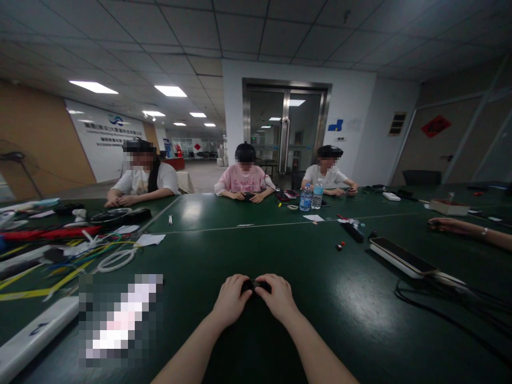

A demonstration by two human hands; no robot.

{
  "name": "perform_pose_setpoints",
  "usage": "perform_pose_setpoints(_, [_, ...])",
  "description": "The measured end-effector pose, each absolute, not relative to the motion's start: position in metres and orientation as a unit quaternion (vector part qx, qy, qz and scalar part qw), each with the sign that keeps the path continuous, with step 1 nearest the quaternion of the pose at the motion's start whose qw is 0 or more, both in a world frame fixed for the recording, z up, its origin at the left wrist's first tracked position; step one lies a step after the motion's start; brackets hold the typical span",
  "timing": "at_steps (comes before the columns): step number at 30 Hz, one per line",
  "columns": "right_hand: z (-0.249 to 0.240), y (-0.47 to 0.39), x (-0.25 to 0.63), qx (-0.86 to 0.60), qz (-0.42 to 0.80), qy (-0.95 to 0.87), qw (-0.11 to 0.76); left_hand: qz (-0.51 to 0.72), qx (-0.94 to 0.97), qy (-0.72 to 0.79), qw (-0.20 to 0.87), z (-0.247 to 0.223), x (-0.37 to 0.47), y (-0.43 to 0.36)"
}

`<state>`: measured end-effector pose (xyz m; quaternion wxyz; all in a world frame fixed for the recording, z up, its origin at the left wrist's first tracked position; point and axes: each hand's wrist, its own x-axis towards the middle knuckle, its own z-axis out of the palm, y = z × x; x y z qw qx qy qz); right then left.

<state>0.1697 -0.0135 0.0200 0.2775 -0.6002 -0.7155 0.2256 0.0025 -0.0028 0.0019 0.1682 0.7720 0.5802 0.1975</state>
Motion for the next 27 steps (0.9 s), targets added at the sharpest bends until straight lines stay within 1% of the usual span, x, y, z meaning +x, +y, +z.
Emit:
perform_pose_setpoints(12, [0.0214,-0.0145,0.1697,-0.6,0.233,-0.718,0.265,0.194,0.768,0.583,0.18,0.0082,0.0041,-0.0053])
perform_pose_setpoints(20, [0.0204,-0.0116,0.1714,-0.587,0.264,-0.691,0.33,0.19,0.765,0.59,0.174,0.006,0.0042,-0.0052])
perform_pose_setpoints(27, [0.0185,-0.0064,0.1781,-0.616,0.29,-0.644,0.348,0.191,0.757,0.598,0.182,0.0038,0.0034,-0.0022])
